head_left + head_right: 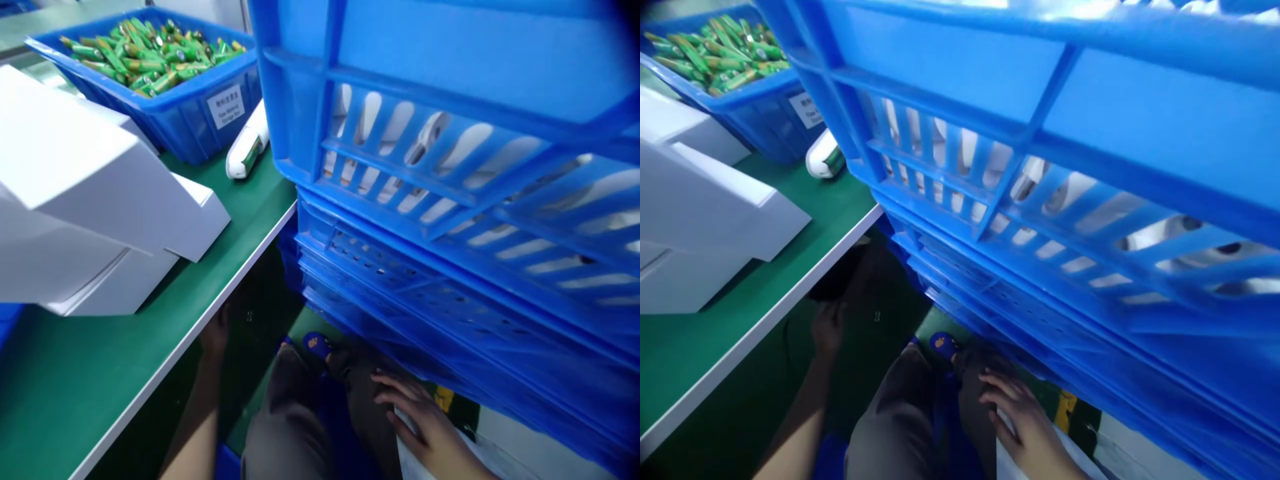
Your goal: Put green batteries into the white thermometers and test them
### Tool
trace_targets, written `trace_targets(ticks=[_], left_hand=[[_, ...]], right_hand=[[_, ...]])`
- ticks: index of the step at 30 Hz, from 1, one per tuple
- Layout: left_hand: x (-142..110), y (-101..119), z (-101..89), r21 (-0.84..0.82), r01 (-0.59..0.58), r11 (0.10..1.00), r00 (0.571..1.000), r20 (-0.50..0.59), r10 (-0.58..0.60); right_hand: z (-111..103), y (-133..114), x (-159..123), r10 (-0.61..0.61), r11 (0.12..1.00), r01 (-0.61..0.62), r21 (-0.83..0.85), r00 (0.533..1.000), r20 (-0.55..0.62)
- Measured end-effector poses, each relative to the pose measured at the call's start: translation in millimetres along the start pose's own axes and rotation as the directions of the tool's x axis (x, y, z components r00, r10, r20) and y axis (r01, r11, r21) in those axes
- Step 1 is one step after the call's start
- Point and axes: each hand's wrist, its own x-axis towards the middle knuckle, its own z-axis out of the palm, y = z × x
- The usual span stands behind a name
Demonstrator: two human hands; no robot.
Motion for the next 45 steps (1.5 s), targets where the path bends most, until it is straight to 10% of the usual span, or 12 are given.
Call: trace_targets(ticks=[4, 8, 29, 41, 45], left_hand=[[5.1, 26.6, 64.4, -0.032, -0.026, 0.999, 0.994, 0.103, 0.029], [-2.8, 37.3, 86.8, -0.017, -0.015, 1.000, 0.986, 0.166, 0.017], [-2.9, 8.8, 61.8, 0.177, -0.128, 0.976, 0.904, 0.426, 0.041], [1.8, 38.2, 84.1, -0.037, -0.064, 0.997, 0.956, 0.283, 0.072], [-1.8, 59.5, 60.4, -0.118, -0.011, 0.993, 0.976, 0.216, 0.036]], right_hand=[[-2.0, 6.9, -0.1, 0.017, 0.999, -0.018, -0.041, 1.000, -0.019], [-0.4, 12.9, 0.0, -0.037, 0.995, 0.035, -0.094, 0.999, -0.019], [9.3, -5.2, 35.7, 0.015, 0.998, -0.014, -0.062, 1.000, 0.010], [12.6, -3.0, 36.0, -0.040, 0.990, 0.039, -0.134, 0.999, -0.004], [9.2, -17.7, 42.1, -0.084, 0.978, 0.079, -0.194, 0.996, -0.016]])
